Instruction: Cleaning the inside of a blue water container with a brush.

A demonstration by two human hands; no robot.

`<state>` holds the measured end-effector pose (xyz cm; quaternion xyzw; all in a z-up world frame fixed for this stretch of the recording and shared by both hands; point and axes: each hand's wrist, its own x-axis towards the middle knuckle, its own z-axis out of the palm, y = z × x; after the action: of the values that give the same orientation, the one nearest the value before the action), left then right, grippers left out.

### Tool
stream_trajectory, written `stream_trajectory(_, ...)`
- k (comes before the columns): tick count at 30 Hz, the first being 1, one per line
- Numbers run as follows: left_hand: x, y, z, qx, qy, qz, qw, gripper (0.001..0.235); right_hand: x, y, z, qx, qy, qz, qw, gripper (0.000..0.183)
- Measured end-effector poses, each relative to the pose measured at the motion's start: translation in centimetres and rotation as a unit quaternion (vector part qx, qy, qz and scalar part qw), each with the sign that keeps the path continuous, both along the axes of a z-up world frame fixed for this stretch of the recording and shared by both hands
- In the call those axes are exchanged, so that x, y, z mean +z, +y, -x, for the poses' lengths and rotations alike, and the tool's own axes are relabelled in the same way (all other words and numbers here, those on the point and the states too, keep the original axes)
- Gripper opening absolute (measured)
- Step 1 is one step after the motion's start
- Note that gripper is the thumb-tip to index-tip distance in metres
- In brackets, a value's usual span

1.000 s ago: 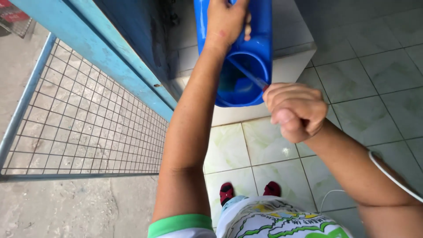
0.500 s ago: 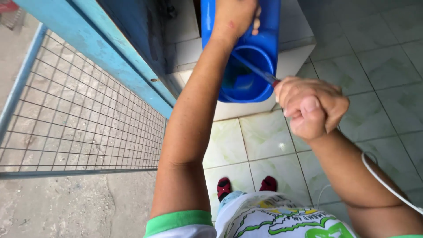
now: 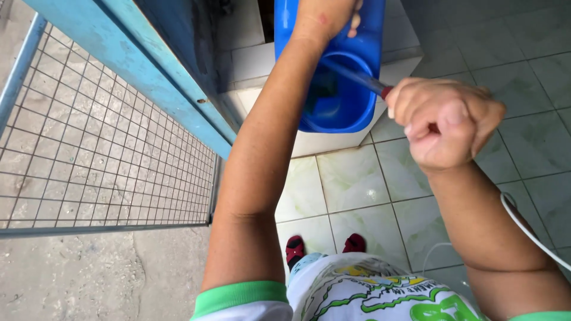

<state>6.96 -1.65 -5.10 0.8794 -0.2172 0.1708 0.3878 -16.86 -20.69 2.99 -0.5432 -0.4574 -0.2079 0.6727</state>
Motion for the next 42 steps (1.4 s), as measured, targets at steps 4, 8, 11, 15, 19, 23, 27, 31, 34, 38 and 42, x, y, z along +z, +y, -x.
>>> stream_trajectory(4,0.2,0.6,-0.8,-0.014,0.052,0.038,0.998,0.027,2.5,0.4,1.1,-0.013,-0.013,0.073,0.997,0.041)
stream_trajectory(8,0.0,0.8,-1.1,0.005,0.035,-0.003,0.999,0.027,1.3,0.3,-0.3,0.020,-0.050,0.073,0.996,0.040)
stream_trajectory(11,-0.3,0.6,-1.2,0.012,0.017,-0.025,0.999,0.026,0.3,1.1,-1.1,0.014,-0.104,0.047,0.993,0.041)
stream_trajectory(15,0.1,0.8,-1.3,0.002,0.055,0.027,0.998,0.029,1.6,1.6,-0.8,0.039,-0.077,0.119,0.989,0.043)
stream_trajectory(19,-0.2,-0.1,-2.5,0.003,0.044,0.011,0.999,0.027,2.1,0.5,-0.5,0.020,0.022,0.097,0.995,0.045)
stream_trajectory(23,-0.2,0.0,-1.8,-0.004,0.042,-0.007,0.999,0.026,1.5,1.0,0.2,0.012,-0.026,0.046,0.999,0.048)
stream_trajectory(27,0.2,-0.2,-1.2,0.001,0.040,0.014,0.999,0.024,0.6,0.8,-0.4,0.015,-0.059,0.024,0.998,0.048)
stream_trajectory(31,0.5,-0.5,-0.1,0.002,-0.068,-0.075,0.995,0.021,2.6,-0.5,1.1,0.013,0.026,0.082,0.996,0.049)
stream_trajectory(34,0.9,-1.1,2.5,-0.001,-0.067,-0.065,0.996,0.020,3.1,-1.4,1.5,0.026,0.141,0.090,0.986,0.050)
stream_trajectory(38,5.5,-1.1,9.2,0.029,0.060,0.250,0.966,0.027,0.5,0.2,0.9,0.036,-0.011,0.025,0.999,0.042)
stream_trajectory(42,4.4,-1.3,10.5,0.030,0.110,0.351,0.929,0.030,-1.7,0.8,0.3,-0.014,-0.259,0.024,0.966,0.041)
